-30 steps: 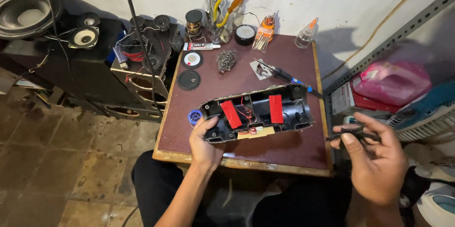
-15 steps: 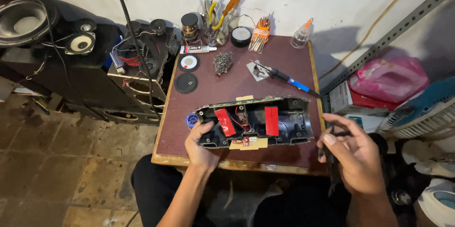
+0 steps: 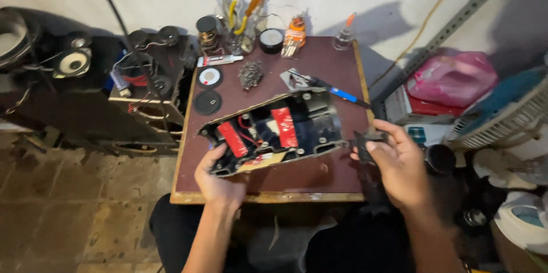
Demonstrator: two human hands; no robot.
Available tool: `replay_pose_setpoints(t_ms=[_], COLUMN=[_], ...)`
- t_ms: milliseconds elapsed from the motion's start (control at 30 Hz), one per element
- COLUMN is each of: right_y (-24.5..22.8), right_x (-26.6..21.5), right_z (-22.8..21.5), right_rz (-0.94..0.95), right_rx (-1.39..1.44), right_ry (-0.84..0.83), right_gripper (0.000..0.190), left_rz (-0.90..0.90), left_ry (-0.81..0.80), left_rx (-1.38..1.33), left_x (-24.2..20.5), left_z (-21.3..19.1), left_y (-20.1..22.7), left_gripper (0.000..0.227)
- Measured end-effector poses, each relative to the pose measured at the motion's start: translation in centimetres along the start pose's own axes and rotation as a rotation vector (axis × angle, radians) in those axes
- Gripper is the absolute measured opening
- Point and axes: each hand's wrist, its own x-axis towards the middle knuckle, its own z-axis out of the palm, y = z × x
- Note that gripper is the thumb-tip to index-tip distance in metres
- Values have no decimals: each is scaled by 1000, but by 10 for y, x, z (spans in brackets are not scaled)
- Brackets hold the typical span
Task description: The person assembles a small speaker unit by inserting it into a black plastic housing. They manipulate the speaker's wires and position the unit within the frame, then place a circular cover on the table.
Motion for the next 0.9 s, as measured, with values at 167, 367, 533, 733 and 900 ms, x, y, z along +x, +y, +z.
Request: replay_pose_setpoints(t_ms=[167, 367, 533, 733, 900], right_y=[-1, -4, 2, 18, 62], right_x=[3, 5, 12, 11, -5], right_z=[7, -1, -25, -104, -184], right_rz=[74, 121, 129, 48, 229], right_rx=[-13, -250, -302, -551, -319], right_ry=[70, 83, 81, 384, 705], right_gripper=[28, 21, 22, 15, 20], left_rz=[24, 45, 16, 92, -86], left_ry=[91, 148, 118, 115, 23], left_rx=[76, 117, 135, 289, 449], left_x=[0, 3, -3, -9, -31], left_z=[-2, -7, -5, -4, 27], left_y=[7, 10, 9, -7, -22], left_gripper=[25, 17, 34, 39, 59])
